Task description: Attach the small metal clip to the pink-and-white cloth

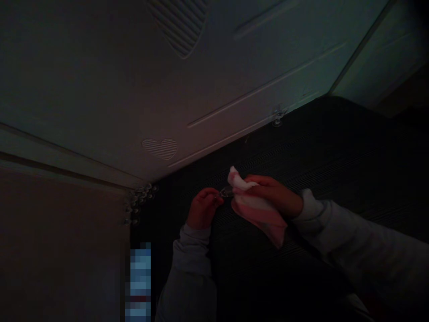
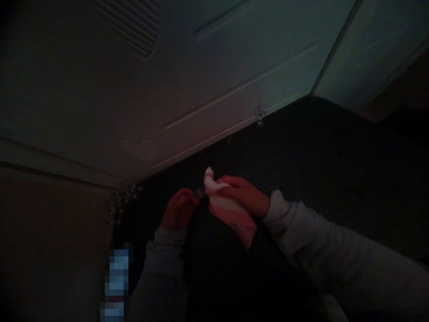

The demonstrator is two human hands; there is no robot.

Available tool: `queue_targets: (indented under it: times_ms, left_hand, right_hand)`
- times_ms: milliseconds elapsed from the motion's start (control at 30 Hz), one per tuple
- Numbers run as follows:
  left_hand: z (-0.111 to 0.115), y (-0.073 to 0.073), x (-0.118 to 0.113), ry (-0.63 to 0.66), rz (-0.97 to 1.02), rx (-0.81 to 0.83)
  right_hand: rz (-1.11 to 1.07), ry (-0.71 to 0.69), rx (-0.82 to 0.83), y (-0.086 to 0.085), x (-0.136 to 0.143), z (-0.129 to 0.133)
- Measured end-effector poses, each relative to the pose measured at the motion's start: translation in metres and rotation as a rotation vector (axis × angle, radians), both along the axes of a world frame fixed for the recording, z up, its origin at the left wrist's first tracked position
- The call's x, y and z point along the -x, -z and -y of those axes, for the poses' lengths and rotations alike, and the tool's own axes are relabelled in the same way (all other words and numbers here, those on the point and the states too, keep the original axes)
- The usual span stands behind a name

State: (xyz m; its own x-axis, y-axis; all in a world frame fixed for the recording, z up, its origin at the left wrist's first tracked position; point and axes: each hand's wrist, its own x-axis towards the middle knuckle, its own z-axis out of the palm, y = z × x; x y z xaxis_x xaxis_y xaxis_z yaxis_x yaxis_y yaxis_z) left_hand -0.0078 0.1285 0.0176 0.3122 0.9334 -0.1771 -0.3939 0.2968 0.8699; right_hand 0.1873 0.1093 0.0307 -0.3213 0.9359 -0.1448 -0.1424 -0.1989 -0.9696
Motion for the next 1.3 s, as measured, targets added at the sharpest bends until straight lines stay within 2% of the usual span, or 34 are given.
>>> queue_targets:
  times_ms: [133,267,367,467,533,767,900,1100,1300]
  left_hand:
    - [-0.002,-0.003,0.002,-0.087,0.085,0.021]
    - [-0.002,-0.002,0.002,-0.049,0.091,0.022]
    - [-0.001,-0.002,0.001,-0.02,0.082,0.021]
    - [0.0,-0.002,0.0,0.008,0.049,0.004]
    - [0.001,-0.002,-0.001,0.021,0.028,-0.006]
    - [0.003,-0.006,-0.004,0.047,-0.091,-0.006]
    - [0.003,-0.006,-0.004,0.063,-0.083,-0.024]
    - [0.003,-0.005,-0.004,0.056,-0.071,-0.025]
    - [0.003,-0.004,-0.003,0.046,-0.086,-0.02]
  right_hand:
    - [-0.075,0.084,-0.029,0.002,-0.001,0.0]
    - [-0.031,0.134,-0.138,0.004,-0.002,-0.002]
    - [-0.01,0.094,-0.202,0.005,-0.002,0.0]
    - [0.005,-0.001,-0.176,0.003,-0.002,0.002]
    - [0.033,-0.01,-0.174,0.002,-0.002,0.004]
    - [0.237,0.135,-0.316,-0.006,0.002,0.004]
    - [0.318,0.188,-0.421,-0.004,0.001,0.003]
    - [0.2,0.061,-0.314,0.0,-0.002,0.003]
    - [0.187,-0.007,-0.344,-0.004,-0.001,0.002]
